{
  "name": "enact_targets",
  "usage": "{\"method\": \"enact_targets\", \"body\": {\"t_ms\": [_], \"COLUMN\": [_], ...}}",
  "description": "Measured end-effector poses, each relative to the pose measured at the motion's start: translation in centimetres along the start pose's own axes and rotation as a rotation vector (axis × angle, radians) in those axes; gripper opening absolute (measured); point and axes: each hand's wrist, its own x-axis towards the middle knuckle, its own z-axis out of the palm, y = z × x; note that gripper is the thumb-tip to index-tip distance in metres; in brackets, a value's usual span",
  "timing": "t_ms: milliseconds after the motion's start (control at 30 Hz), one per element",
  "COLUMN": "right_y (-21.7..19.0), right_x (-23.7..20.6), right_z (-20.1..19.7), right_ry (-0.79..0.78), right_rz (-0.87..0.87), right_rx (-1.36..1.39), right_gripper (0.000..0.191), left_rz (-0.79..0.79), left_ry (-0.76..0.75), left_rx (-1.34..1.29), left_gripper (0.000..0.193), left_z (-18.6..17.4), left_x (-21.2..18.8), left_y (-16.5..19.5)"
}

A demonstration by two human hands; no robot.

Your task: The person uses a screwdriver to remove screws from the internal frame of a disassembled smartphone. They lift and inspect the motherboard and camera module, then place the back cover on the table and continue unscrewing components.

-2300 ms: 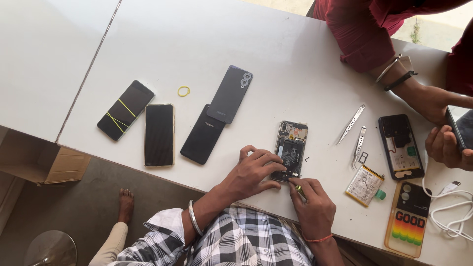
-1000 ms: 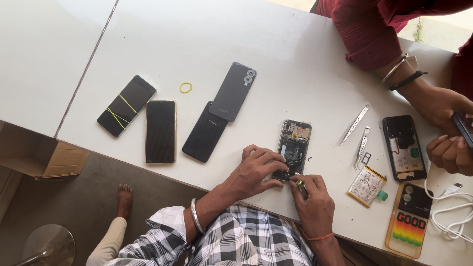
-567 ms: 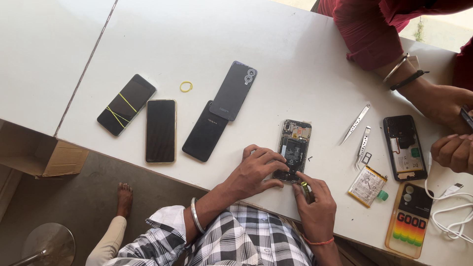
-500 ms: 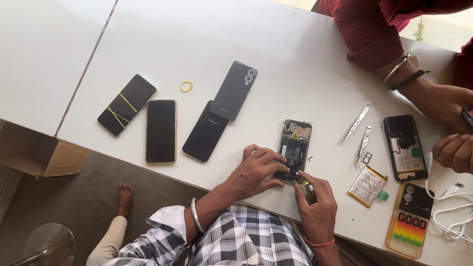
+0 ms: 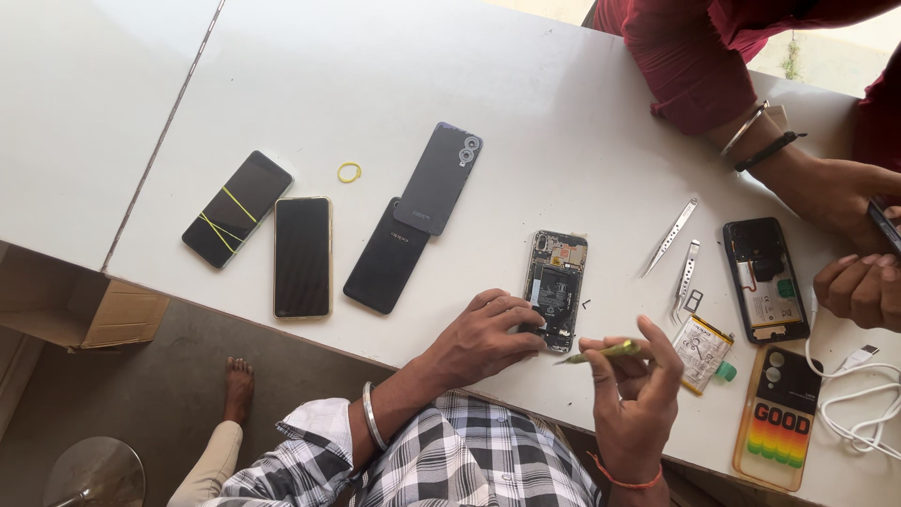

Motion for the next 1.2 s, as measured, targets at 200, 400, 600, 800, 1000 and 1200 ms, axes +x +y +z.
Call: {"method": "enact_targets", "body": {"t_ms": [200, 400, 600, 800, 1000, 1200], "right_y": [2.1, 2.0, 1.7, 1.9, 1.4, 1.2], "right_x": [-1.0, -1.0, -1.3, -1.4, -1.3, -1.1], "right_z": [1.0, 0.8, 1.1, 1.3, 1.3, 1.3], "right_ry": [0.037, 0.061, 0.095, 0.058, 0.062, 0.062], "right_rz": [-0.184, -0.173, -0.129, -0.197, -0.208, -0.232], "right_rx": [-0.093, -0.278, -0.085, -0.117, -0.254, -0.306], "right_gripper": [0.039, 0.036, 0.028, 0.028, 0.028, 0.027], "left_rz": [-0.013, -0.030, -0.034, -0.045, -0.054, -0.056], "left_ry": [-0.002, -0.010, -0.008, -0.016, -0.028, -0.032], "left_rx": [0.012, 0.023, 0.038, 0.030, 0.026, 0.038], "left_gripper": [0.013, 0.012, 0.012, 0.013, 0.013, 0.016], "left_z": [-0.2, -0.1, 0.1, -0.2, -0.3, -0.2], "left_x": [0.0, 0.0, -0.1, -0.1, 0.0, 0.0], "left_y": [0.1, 0.2, 0.3, 0.3, 0.3, 0.2]}}
